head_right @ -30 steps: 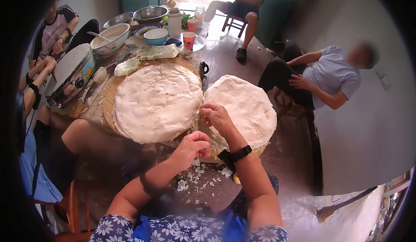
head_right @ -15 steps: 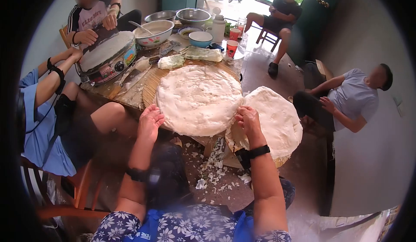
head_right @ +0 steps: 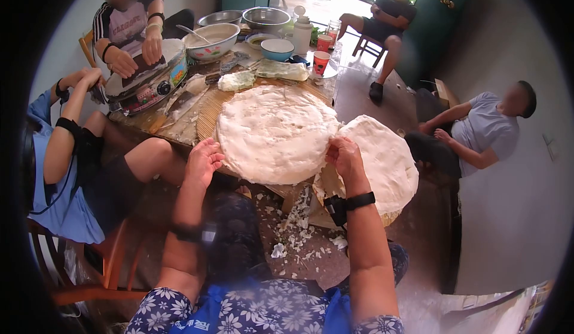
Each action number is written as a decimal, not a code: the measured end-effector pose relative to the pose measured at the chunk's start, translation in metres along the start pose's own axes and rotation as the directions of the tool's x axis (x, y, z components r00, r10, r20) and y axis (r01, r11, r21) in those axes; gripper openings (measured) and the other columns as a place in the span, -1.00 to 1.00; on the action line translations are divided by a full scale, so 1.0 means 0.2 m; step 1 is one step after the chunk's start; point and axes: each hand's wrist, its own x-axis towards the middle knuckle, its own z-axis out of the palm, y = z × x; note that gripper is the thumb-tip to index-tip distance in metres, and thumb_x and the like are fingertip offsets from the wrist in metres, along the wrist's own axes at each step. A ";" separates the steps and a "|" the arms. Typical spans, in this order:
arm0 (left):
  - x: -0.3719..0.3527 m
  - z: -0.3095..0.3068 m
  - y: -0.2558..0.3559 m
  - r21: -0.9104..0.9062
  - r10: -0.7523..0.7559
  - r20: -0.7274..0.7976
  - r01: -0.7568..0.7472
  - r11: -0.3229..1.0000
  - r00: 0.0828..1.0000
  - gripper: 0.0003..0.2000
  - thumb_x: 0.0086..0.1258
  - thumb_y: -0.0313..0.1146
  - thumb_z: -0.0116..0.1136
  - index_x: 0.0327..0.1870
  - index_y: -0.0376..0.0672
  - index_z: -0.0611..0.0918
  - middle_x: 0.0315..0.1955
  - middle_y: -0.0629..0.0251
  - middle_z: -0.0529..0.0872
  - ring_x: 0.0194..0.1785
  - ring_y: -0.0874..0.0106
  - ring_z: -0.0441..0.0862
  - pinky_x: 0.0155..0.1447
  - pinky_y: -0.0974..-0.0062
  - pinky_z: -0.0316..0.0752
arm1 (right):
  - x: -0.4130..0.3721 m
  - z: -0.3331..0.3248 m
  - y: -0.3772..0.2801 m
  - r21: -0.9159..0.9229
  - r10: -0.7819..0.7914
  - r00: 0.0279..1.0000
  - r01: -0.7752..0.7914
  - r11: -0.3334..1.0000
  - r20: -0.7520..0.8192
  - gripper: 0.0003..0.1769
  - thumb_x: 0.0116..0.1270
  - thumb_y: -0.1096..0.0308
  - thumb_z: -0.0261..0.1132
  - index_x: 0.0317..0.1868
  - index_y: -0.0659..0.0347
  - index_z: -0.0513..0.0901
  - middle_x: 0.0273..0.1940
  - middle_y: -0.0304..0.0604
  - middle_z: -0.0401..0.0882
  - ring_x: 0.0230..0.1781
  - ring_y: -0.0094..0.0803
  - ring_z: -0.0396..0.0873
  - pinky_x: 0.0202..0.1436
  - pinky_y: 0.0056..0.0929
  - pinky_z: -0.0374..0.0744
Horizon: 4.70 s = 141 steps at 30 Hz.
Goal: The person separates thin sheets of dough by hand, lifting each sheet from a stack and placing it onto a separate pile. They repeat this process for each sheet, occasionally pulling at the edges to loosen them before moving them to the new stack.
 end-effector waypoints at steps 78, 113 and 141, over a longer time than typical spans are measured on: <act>-0.01 1.11 -0.95 0.314 -0.300 0.425 0.171 0.934 0.854 -0.71 0.28 -0.41 0.09 0.02 -0.06 0.43 -0.39 0.41 0.59 -0.51 0.60 0.51 -0.44 0.64 0.42 | -0.75 -1.03 -0.07 0.193 0.576 0.346 -0.711 0.676 -0.740 -0.60 0.02 0.52 0.28 -0.06 0.22 0.50 -0.44 -0.22 0.55 -0.59 -0.52 0.47 -0.60 -0.49 0.48; -0.33 0.66 -0.20 -0.064 -0.074 0.612 0.142 0.988 0.788 -0.80 0.29 -0.49 0.10 -0.08 -0.21 0.53 -0.38 0.39 0.60 -0.44 0.55 0.57 -0.28 0.55 0.51 | -0.31 0.00 -0.37 0.126 0.505 0.852 -0.491 0.862 -0.136 -0.82 0.22 0.38 0.20 -0.18 0.21 0.61 -0.47 -0.36 0.54 -0.53 -0.63 0.48 -0.48 -0.62 0.44; -0.03 0.02 -0.08 -0.308 0.045 0.055 -0.026 0.951 0.997 -0.81 0.28 -0.48 0.08 -0.12 -0.15 0.43 -0.31 0.29 0.58 -0.30 0.45 0.57 -0.17 0.43 0.53 | -0.25 0.18 -0.29 0.669 0.664 0.747 -0.475 0.572 -0.038 -0.71 0.30 0.38 0.16 0.00 0.21 0.38 -0.33 -0.21 0.54 -0.44 -0.46 0.59 -0.46 -0.48 0.59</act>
